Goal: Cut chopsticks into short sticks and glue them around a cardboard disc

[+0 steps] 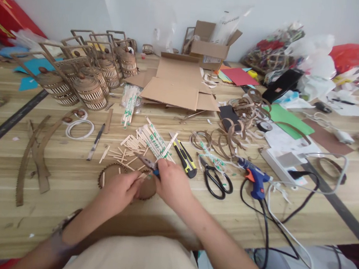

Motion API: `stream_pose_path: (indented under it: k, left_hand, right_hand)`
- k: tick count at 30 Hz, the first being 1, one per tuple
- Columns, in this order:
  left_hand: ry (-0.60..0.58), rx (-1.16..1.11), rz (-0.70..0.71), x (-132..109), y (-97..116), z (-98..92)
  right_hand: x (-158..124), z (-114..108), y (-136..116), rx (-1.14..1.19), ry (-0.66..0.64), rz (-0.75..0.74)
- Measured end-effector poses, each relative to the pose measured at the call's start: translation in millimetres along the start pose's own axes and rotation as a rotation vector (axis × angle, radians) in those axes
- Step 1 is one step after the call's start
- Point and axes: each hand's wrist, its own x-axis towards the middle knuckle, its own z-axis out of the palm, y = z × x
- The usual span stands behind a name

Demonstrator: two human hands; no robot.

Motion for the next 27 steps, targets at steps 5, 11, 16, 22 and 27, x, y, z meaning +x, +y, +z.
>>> stream_pose_path:
  k: [5, 11, 16, 22, 27]
  left_hand:
    - [-0.098, -0.683, -0.150, 3.4, -8.4, -12.1]
    - [-0.175, -0.946, -0.208, 8.6, 0.1, 6.5]
    - [-0.231, -1.025, -0.225, 5.6, 1.2, 8.7]
    - [-0.188, -1.174, -0.262, 8.1, 0.2, 11.5]
    - [-0.095, -1.325, -0.229, 10.7, 2.0, 14.8]
  right_hand:
    - [-8.3, -30.7, 12.5, 0.347, -0.141, -0.135]
    - [-16.2, -17.2, -7.2, 0.228, -0.165, -0.183]
    - [-10.6, -6.6, -4.1, 0.226, -0.048, -0.031]
    - [-14.9, 1.6, -6.5, 0.400, 0.091, 0.022]
    - [-19.5, 15.7, -12.3, 0.431, 0.175, -0.057]
